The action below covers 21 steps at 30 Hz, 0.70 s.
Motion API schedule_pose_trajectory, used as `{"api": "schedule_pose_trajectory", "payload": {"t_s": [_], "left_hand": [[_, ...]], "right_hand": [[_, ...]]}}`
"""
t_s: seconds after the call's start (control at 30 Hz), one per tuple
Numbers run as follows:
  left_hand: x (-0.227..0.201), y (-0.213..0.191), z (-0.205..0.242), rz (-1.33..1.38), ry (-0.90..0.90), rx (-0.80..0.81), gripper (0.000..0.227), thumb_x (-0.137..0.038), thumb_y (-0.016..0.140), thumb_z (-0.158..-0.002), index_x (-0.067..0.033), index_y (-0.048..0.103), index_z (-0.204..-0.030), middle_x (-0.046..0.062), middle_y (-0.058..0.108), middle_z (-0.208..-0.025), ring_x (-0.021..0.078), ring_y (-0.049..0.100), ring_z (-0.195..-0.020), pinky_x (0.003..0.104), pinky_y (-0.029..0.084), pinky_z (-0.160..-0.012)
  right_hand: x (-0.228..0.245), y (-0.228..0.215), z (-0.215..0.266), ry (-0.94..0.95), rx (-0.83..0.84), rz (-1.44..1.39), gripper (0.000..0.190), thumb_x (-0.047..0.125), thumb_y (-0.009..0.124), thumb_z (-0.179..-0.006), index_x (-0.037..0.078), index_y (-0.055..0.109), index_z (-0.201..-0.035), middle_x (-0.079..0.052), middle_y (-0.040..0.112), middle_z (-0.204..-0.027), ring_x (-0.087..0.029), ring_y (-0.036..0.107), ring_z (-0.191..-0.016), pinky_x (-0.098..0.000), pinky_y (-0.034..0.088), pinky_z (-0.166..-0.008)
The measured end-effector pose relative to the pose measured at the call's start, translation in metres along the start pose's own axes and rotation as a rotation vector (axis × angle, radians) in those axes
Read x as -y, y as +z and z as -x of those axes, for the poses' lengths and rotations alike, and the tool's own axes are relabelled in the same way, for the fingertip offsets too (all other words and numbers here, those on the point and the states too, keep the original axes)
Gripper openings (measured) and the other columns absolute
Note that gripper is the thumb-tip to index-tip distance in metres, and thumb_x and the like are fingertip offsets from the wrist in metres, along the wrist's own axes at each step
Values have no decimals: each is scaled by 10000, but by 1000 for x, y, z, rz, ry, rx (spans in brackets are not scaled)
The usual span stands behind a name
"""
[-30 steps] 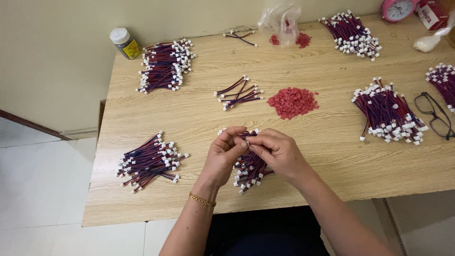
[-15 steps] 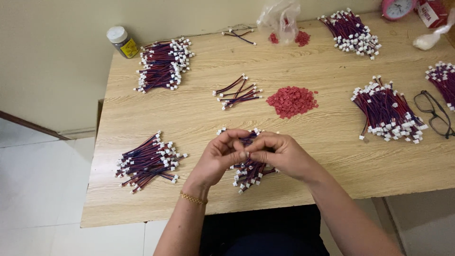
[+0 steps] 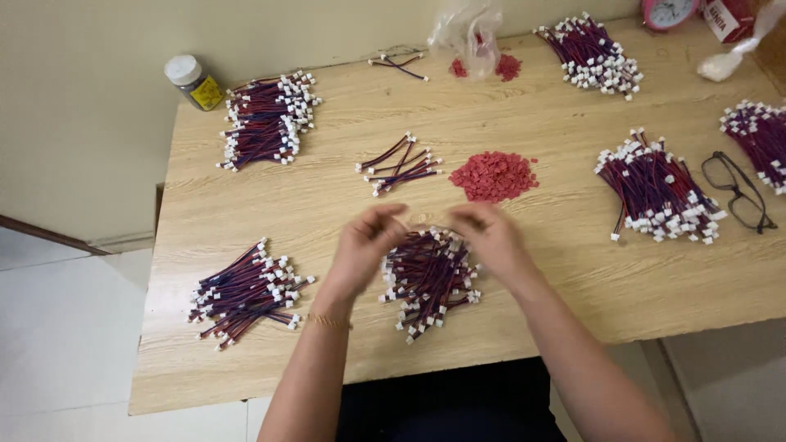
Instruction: Thread small red beads onto the ends of electrical wires
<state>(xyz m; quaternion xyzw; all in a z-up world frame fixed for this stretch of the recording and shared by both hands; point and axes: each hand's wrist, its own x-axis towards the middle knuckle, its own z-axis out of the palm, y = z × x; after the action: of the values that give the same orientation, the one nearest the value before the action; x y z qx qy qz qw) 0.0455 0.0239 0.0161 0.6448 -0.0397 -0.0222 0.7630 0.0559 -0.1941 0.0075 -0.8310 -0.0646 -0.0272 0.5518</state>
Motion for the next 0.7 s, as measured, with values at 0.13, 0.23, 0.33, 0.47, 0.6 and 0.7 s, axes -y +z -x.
{"api": "schedule_pose_trajectory", "payload": {"t_s": [0.13, 0.23, 0.33, 0.47, 0.6, 0.7], "left_hand": [[28, -32, -42, -41, 11, -174, 222, -56, 664, -898, -12, 672, -1116, 76, 686, -891, 99, 600, -733, 212, 510, -687], [52, -48, -66, -114, -20, -388, 203, -61, 655, -885, -2, 683, -1078, 102, 695, -884, 121, 642, -703, 202, 531, -639], [69, -56, -76, -313, -40, -425, 220, -70, 671, -860, -78, 721, -1075, 101, 717, -897, 131, 675, -686, 244, 558, -612], [57, -47, -55, -742, 56, -370, 332, -126, 721, -810, -187, 702, -1135, 110, 618, -1132, 251, 697, -730, 356, 563, -675], [73, -47, -32, -996, 54, -113, 232, -237, 681, -851, -232, 724, -1079, 18, 647, -952, 222, 699, -839, 336, 560, -747], [72, -52, -14, -1087, 211, 1, 275, -277, 759, -793, -177, 724, -1046, 83, 644, -912, 319, 674, -846, 401, 553, -749]], "right_hand": [[-89, -17, -26, -41, -144, 412, 239, 134, 789, -784, 138, 727, -1014, -79, 701, -873, -251, 677, -891, -341, 541, -794], [-98, -16, -34, -1, -127, 517, 196, 233, 777, -795, 170, 729, -974, -65, 675, -835, -246, 675, -869, -353, 539, -778], [-87, -15, -43, -15, -81, 570, 205, 288, 767, -803, 173, 721, -967, -64, 652, -826, -265, 671, -877, -367, 530, -784], [-87, -11, -44, 22, -52, 682, 166, 311, 716, -847, 206, 721, -975, -49, 634, -863, -263, 661, -920, -380, 528, -808], [-80, -13, -47, -92, -78, 741, 120, 241, 683, -875, 153, 713, -951, -88, 633, -826, -298, 672, -871, -400, 536, -769], [-99, -18, -52, -27, -70, 621, 153, 256, 673, -893, 134, 696, -982, -136, 655, -860, -338, 669, -903, -440, 531, -779]]}}
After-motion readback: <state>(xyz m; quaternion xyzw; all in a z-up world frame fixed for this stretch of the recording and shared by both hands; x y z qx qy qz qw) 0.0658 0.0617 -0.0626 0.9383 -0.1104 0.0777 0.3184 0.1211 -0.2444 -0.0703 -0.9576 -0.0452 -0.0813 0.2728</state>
